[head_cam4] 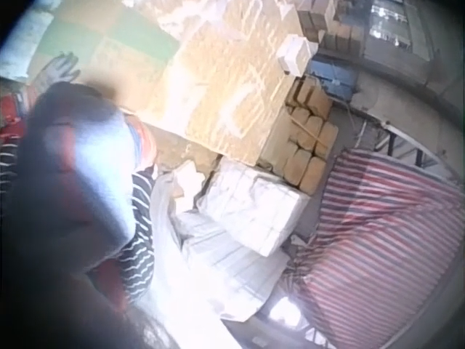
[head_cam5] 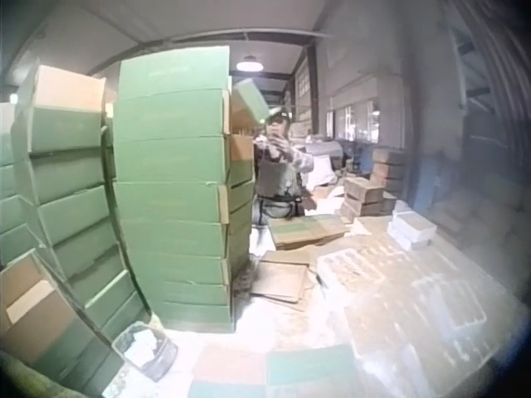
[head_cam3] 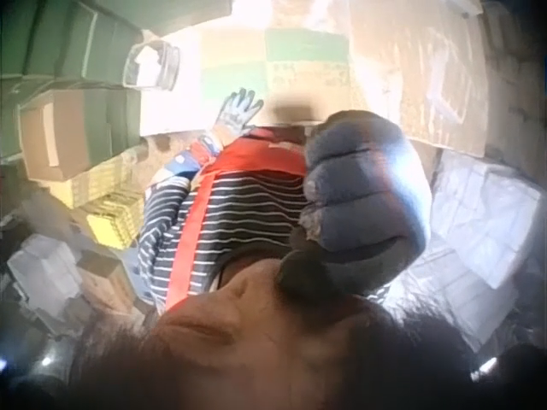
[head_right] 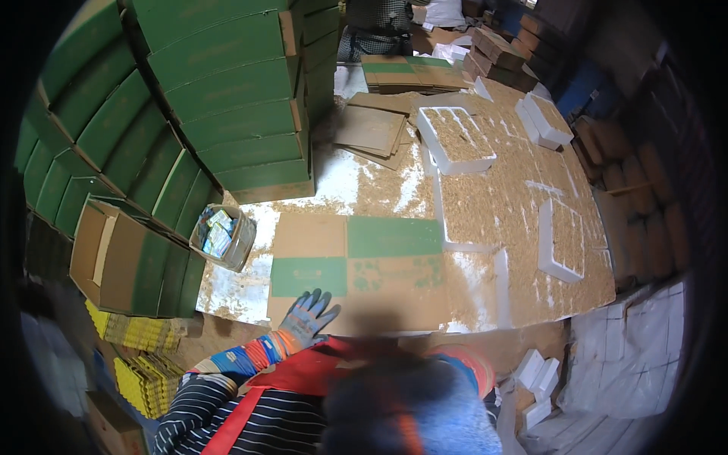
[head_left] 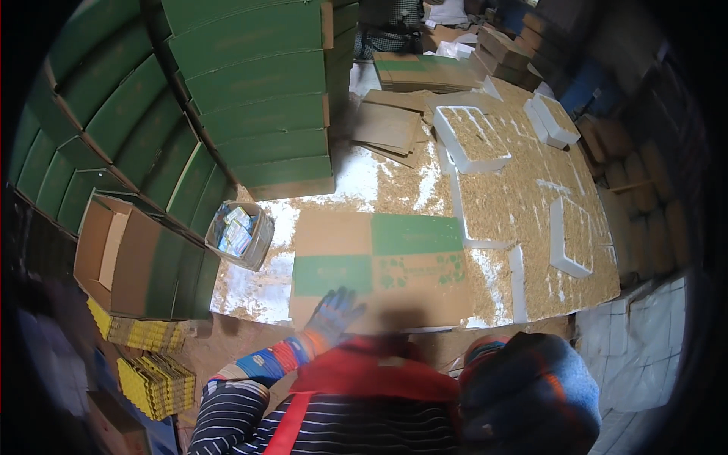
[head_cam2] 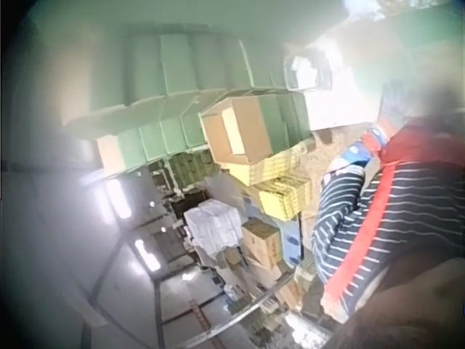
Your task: The person brings flattened cardboard boxes to a table, folds them into shape, and packs them with styrofoam egg containers and cardboard inserts before closing and stacking the boxes.
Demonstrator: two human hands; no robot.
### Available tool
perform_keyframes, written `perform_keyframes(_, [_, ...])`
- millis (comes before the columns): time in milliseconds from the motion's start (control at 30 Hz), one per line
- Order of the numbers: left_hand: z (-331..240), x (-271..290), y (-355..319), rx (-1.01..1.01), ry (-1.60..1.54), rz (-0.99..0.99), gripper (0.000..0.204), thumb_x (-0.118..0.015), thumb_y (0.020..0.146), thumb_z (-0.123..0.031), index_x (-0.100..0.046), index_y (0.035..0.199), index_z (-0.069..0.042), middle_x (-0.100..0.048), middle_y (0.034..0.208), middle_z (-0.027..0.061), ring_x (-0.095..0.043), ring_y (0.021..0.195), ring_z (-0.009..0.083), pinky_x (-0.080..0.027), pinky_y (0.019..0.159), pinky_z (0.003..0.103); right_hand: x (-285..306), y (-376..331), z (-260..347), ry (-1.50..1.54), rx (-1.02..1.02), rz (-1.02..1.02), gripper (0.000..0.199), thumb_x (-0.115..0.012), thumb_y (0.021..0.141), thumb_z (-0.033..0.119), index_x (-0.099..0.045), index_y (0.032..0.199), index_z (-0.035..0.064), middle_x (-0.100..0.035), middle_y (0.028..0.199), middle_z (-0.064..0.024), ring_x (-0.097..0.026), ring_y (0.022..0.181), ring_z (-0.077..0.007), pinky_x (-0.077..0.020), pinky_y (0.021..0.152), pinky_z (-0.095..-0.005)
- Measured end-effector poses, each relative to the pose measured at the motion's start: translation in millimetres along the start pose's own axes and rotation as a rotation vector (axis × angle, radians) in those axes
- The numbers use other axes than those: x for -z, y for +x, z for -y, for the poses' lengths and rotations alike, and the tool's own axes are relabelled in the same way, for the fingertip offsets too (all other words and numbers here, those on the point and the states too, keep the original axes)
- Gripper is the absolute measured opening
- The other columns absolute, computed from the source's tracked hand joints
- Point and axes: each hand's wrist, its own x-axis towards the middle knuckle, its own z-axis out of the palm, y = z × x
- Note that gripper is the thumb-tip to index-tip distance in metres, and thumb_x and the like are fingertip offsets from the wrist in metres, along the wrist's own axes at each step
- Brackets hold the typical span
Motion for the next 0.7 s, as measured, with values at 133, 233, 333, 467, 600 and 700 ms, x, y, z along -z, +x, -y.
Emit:
perform_keyframes(133, [3.4,6.5,-27.2,-0.052,0.074,-0.058,0.057,-0.059,0.081,-0.035,-0.046,0.132,-0.013,-0.045,0.133,0.0153,-0.04,0.124,0.034,-0.032,0.104,0.045,-25.1,-47.7,-25.5,-0.308,-0.493,-0.002,0.024,-0.061,0.078,0.022,-0.064,0.094,0.0037,-0.063,0.082,-0.0124,-0.061,0.078,-0.0257,-0.0482,0.071,-0.038])
perform_keyframes(233, [-8.7,81.7,-14.9,-0.177,-0.159,-0.398,0.04,-0.064,0.076,-0.016,-0.058,0.115,-0.009,-0.059,0.113,0.0145,-0.056,0.105,0.0346,-0.046,0.09,0.043,-33.9,-116.5,-71.7,-0.861,-0.64,0.335,0.041,-0.06,0.081,0.025,-0.057,0.115,0.0029,-0.063,0.099,-0.0161,-0.062,0.09,-0.0293,-0.0491,0.078,-0.0367])
perform_keyframes(333, [-2.9,150.6,-18.4,-0.091,-0.274,-0.349,0.037,-0.061,0.081,-0.019,-0.058,0.118,-0.012,-0.064,0.105,0.013,-0.061,0.095,0.0334,-0.05,0.082,0.042,-28.8,-166.1,-94.7,-1.084,-0.585,0.575,0.042,-0.062,0.079,0.028,-0.057,0.114,0.0054,-0.063,0.096,-0.0145,-0.063,0.088,-0.0267,-0.049,0.073,-0.0323])
perform_keyframes(467, [31.7,226.1,16.2,0.099,-0.541,0.147,0.037,-0.048,0.093,-0.027,-0.053,0.127,-0.012,-0.062,0.114,0.0147,-0.062,0.094,0.0309,-0.049,0.084,0.038,7.7,-139.4,-115.2,-1.02,-0.602,0.313,0.024,-0.065,0.075,0.029,-0.06,0.09,0.0112,-0.062,0.083,-0.009,-0.061,0.077,-0.0284,-0.0482,0.066,-0.0394])
perform_keyframes(600, [133.5,222.3,49.2,-0.204,-0.653,0.161,0.036,-0.044,0.094,-0.025,-0.057,0.122,-0.004,-0.063,0.113,0.0139,-0.06,0.097,0.0245,-0.045,0.088,0.035,13.5,-88.6,-159.8,-1.031,-0.908,0.433,0.056,-0.066,0.076,0.035,-0.05,0.125,0.0111,-0.06,0.106,-0.0135,-0.057,0.1,-0.032,-0.0418,0.087,-0.0464])
perform_keyframes(700, [146.2,233.2,77.1,-0.084,-0.517,0.152,0.037,-0.05,0.091,-0.026,-0.059,0.119,-0.003,-0.063,0.115,0.0148,-0.059,0.105,0.0262,-0.043,0.093,0.035,-5.8,-101.5,-149.5,-1.34,-0.811,0.356,0.068,-0.062,0.08,0.041,-0.037,0.138,0.0161,-0.048,0.129,-0.0208,-0.041,0.124,-0.0379,-0.0227,0.104,-0.0571])
